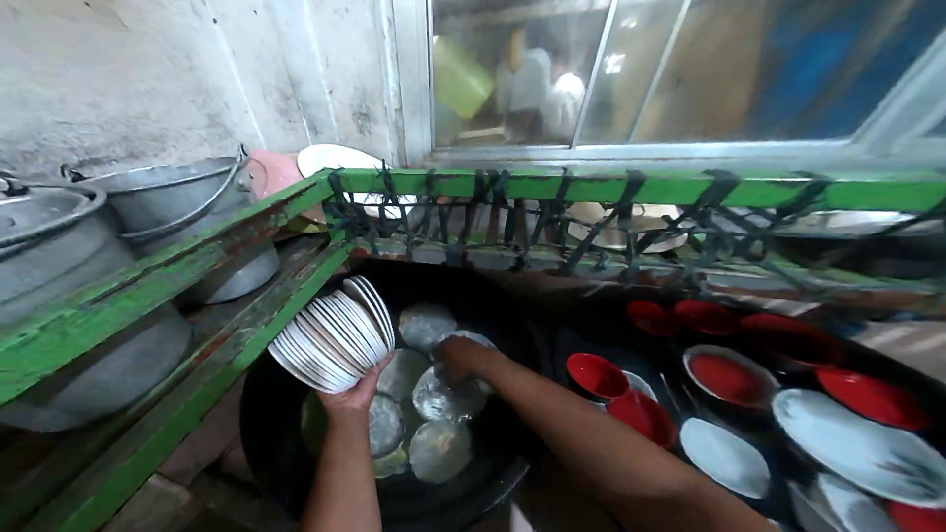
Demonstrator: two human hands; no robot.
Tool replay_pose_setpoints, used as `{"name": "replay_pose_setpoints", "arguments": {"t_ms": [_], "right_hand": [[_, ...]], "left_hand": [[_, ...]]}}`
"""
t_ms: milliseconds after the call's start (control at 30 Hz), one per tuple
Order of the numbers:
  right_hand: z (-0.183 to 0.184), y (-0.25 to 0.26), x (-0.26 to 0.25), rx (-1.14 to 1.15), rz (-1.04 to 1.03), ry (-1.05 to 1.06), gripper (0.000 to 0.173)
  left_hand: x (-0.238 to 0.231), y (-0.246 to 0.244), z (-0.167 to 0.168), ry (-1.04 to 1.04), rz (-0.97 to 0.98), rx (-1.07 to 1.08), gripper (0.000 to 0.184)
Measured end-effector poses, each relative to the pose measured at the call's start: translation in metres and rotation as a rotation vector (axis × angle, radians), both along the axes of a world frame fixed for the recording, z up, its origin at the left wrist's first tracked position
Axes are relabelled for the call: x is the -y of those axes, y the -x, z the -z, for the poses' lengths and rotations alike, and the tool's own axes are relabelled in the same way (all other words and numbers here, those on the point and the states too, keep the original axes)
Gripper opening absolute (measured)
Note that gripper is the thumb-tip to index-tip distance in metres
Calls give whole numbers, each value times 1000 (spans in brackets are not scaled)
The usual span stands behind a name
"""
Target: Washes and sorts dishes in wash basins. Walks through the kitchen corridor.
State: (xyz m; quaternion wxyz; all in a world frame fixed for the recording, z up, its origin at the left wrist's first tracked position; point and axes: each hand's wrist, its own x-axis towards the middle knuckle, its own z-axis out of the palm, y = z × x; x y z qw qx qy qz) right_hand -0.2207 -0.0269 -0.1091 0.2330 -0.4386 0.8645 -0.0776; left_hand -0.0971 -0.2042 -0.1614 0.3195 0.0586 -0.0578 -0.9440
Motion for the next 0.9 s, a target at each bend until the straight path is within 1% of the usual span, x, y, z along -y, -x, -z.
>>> {"name": "replay_pose_setpoints", "arguments": {"t_ms": [100,167,233,300,367,433,500,567,600,633,700,733,767,800,867,900], "right_hand": [[-63,-17,-7,-177,35,13,44],[-99,-35,-9,-281,112,97,47],[-121,-48,-4,-311,190,223,45],[-129,-55,4,-261,239,367,38],[-124,-56,13,-196,235,498,35],[-113,-57,23,-182,191,557,37],[-96,-57,32,-146,151,584,48],[-82,-49,38,-49,143,589,59],[-79,-41,38,9,133,610,60],[-78,-30,37,91,119,647,60],[-73,-8,32,385,124,748,63],[-67,3,27,534,154,773,65],[-59,13,23,608,196,758,64],[-47,25,18,583,239,703,59],[-14,50,11,318,296,489,46],[8,61,10,184,307,377,47]], "left_hand": [[0,1,2,6,3,-17,72],[-2,3,2,15,4,-13,74],[-6,3,1,3,-13,11,73],[-12,2,1,-6,-23,28,69],[-16,1,0,-1,-25,53,68],[-19,-1,-3,-7,-25,105,69],[-23,-4,-4,-30,-17,177,68],[-23,-4,2,-25,9,175,67],[-21,-3,6,-18,35,157,70],[-18,-2,9,-11,61,129,75],[-13,1,10,-17,88,69,82],[-12,2,8,-30,89,41,81],[-11,3,6,-35,92,17,80],[-10,3,4,-46,89,-3,78],[-9,4,3,-49,72,-21,75],[-8,4,3,-38,60,-16,72]]}}
